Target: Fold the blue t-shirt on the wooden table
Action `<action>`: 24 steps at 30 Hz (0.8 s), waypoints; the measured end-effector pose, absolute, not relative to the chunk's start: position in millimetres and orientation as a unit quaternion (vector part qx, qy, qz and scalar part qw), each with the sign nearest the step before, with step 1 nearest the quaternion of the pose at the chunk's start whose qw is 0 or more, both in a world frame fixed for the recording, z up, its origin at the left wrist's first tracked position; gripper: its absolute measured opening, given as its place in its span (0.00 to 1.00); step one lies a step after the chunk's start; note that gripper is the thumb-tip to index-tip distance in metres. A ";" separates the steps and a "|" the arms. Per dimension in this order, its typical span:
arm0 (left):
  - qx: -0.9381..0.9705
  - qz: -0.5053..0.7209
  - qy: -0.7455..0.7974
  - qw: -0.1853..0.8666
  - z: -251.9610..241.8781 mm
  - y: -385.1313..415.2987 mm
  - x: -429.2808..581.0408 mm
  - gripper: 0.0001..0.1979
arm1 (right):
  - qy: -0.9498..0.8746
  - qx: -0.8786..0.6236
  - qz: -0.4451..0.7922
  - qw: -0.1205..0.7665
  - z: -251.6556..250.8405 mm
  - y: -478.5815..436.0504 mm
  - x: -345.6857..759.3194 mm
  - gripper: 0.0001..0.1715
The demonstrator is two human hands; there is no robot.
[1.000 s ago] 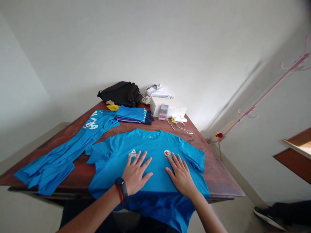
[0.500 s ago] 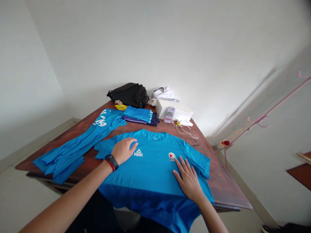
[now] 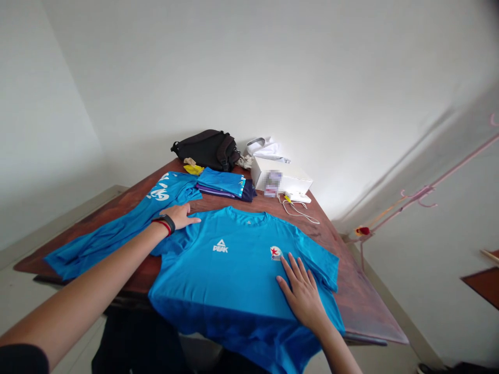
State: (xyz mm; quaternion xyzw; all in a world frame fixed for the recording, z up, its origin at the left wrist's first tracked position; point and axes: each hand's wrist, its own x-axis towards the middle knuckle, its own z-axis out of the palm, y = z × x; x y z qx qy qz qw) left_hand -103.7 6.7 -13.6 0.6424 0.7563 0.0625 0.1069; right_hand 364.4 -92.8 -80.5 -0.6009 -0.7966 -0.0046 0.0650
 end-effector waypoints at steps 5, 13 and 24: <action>0.674 0.047 0.722 0.148 -7.0 4.1 -123.3 0.24 | -0.798 -0.599 -0.008 0.065 -80.6 -93.4 364.7 0.36; 0.719 0.122 0.674 0.112 -1.0 -4.1 -121.6 0.14 | -0.799 -0.599 0.002 0.045 -79.9 -91.6 365.1 0.37; 0.717 0.100 0.677 0.131 -4.8 0.6 -137.4 0.12 | -0.799 -0.599 0.004 0.052 -76.9 -93.6 364.6 0.36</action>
